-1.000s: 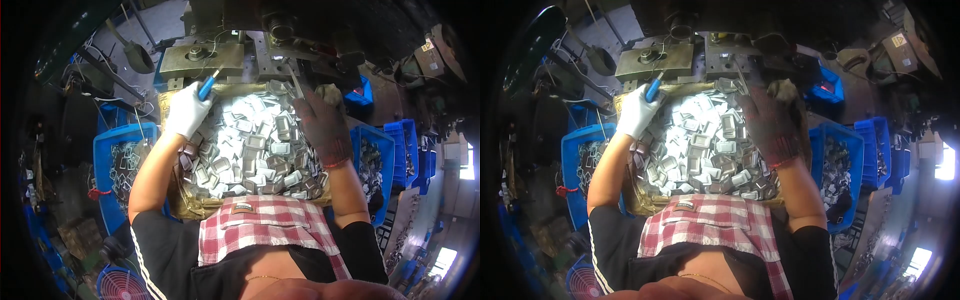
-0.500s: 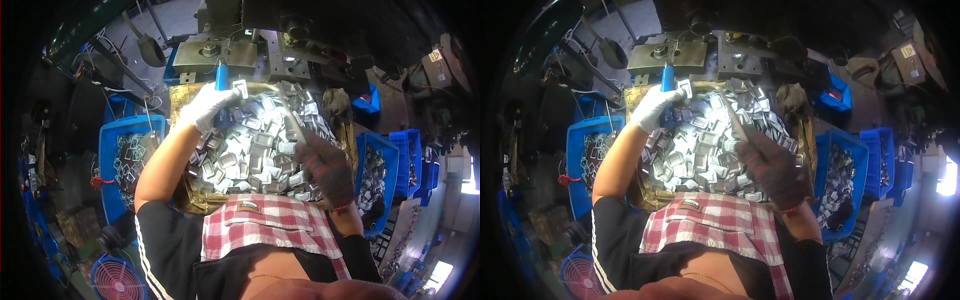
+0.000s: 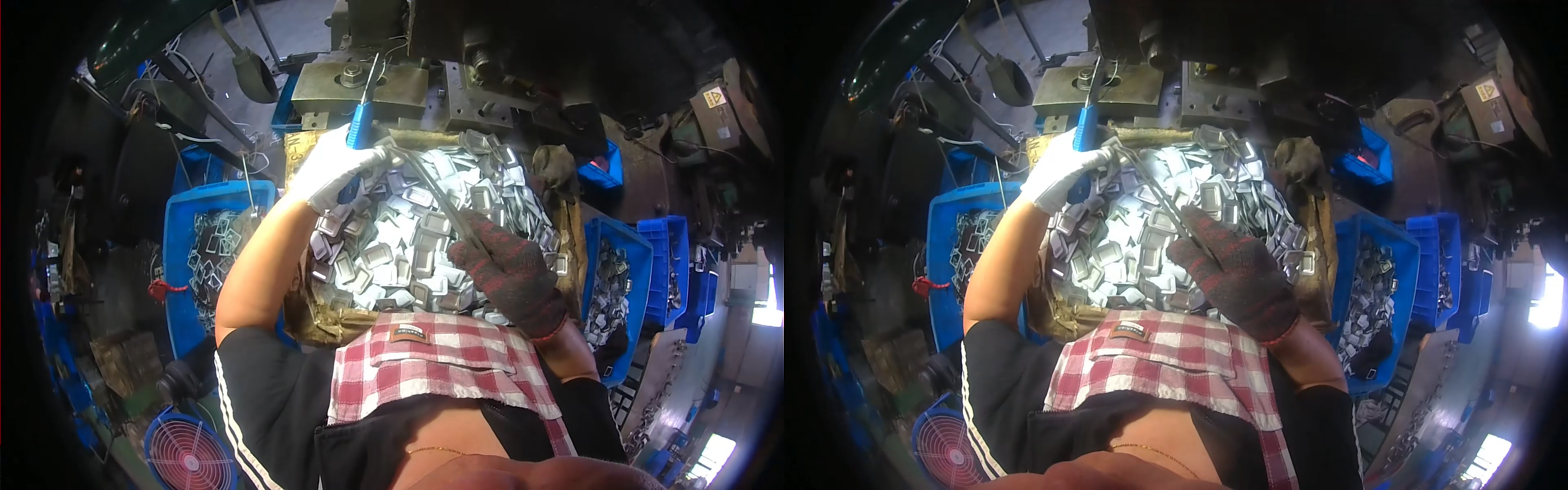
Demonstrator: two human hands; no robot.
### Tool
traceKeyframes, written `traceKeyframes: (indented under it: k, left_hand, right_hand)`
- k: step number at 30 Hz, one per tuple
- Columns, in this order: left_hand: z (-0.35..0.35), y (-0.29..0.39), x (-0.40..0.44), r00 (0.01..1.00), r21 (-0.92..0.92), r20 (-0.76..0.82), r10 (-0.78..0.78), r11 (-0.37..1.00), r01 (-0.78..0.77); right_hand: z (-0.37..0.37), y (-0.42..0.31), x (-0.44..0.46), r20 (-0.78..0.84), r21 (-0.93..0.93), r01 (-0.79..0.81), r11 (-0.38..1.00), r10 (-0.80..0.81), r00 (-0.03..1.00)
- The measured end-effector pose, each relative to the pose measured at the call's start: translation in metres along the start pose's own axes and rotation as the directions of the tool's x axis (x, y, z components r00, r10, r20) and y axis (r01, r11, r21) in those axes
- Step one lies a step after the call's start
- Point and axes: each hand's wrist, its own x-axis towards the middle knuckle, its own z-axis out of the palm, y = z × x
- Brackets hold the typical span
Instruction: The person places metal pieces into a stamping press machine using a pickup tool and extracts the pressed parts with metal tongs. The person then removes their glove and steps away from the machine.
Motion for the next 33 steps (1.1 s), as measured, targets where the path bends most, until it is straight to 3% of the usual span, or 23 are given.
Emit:
traceKeyframes:
  k: [1, 3, 5, 8, 11, 12, 14, 15, 16, 19, 20, 22, 25, 27, 29, 32, 33]
  left_hand:
    - [0.000, 0.005, -0.002, 1.000, -0.007, 0.025, -0.005, 1.000, 0.006]
    - [-0.001, 0.015, -0.006, 0.998, 0.014, 0.054, -0.034, 0.999, 0.033]
    - [-0.003, 0.023, -0.009, 0.995, 0.072, 0.062, -0.080, 0.995, 0.076]
    - [-0.002, 0.014, -0.005, 0.994, 0.055, 0.103, -0.043, 0.998, 0.038]
    - [0.001, 0.013, -0.005, 0.997, 0.051, 0.059, -0.059, 0.997, 0.056]
    - [0.000, 0.016, -0.003, 0.999, 0.209, 0.041, -0.020, 0.978, 0.011]
    - [-0.004, 0.021, 0.004, 0.997, 0.501, 0.036, 0.070, 0.862, -0.078]
    - [0.000, 0.020, 0.008, 0.944, 0.823, 0.028, 0.328, 0.528, -0.208]
    - [0.000, 0.023, 0.020, 0.977, 0.899, 0.035, 0.212, 0.420, -0.123]
    - [0.008, 0.055, 0.051, 0.980, 0.941, 0.136, 0.146, 0.290, -0.173]
    - [0.016, 0.064, 0.063, 0.967, 0.963, 0.182, 0.180, 0.167, -0.212]
    - [0.034, 0.088, 0.082, 0.977, 0.969, 0.182, 0.113, 0.148, -0.198]
    - [0.052, 0.105, 0.102, 0.970, 0.982, 0.172, -0.171, 0.102, -0.156]
    - [0.046, 0.078, 0.106, 0.990, 0.973, 0.120, 0.076, 0.191, -0.133]
    - [0.035, 0.051, 0.100, 0.950, 0.930, 0.047, 0.310, 0.333, -0.155]
    - [0.013, 0.060, 0.067, 0.961, 0.876, 0.271, 0.059, 0.399, -0.271]
    - [0.009, 0.054, 0.061, 0.936, 0.851, 0.347, 0.050, 0.403, -0.337]
  right_hand:
    - [-0.001, 0.005, -0.001, 0.009, -0.115, 0.116, 0.987, -0.116, 0.993]
    - [-0.002, 0.002, -0.002, 0.004, -0.148, 0.110, 0.983, -0.111, 0.994]
    - [-0.002, -0.013, -0.002, -0.020, 0.021, -0.129, 0.991, 0.129, 0.991]
    - [0.000, 0.002, -0.003, -0.034, -0.032, -0.009, 0.999, 0.008, 0.999]
    - [-0.002, -0.001, -0.006, -0.037, 0.063, -0.142, 0.988, 0.144, 0.989]
    - [-0.003, -0.001, -0.007, -0.049, 0.095, -0.176, 0.980, 0.181, 0.982]
    - [-0.011, -0.001, -0.012, -0.119, 0.138, -0.224, 0.965, 0.241, 0.963]
    - [-0.016, 0.000, -0.014, -0.155, 0.154, -0.249, 0.956, 0.272, 0.950]
    - [-0.025, 0.000, -0.017, -0.192, 0.153, -0.277, 0.949, 0.304, 0.933]
    - [-0.038, 0.006, -0.018, -0.343, 0.129, -0.295, 0.947, 0.321, 0.883]
    - [-0.040, 0.008, -0.015, -0.400, 0.116, -0.288, 0.951, 0.310, 0.863]
    - [-0.042, 0.013, -0.003, -0.468, 0.171, -0.231, 0.958, 0.286, 0.836]
    - [-0.047, 0.016, 0.013, -0.463, 0.149, -0.219, 0.964, 0.264, 0.846]
    - [-0.047, 0.029, 0.024, -0.432, -0.004, -0.126, 0.992, 0.112, 0.895]
    - [-0.046, 0.041, 0.035, -0.375, -0.146, -0.020, 0.989, -0.036, 0.926]
    - [-0.048, 0.028, 0.059, -0.400, -0.358, -0.030, 0.933, -0.124, 0.908]
    - [-0.047, 0.029, 0.063, -0.417, -0.426, -0.014, 0.904, -0.183, 0.890]
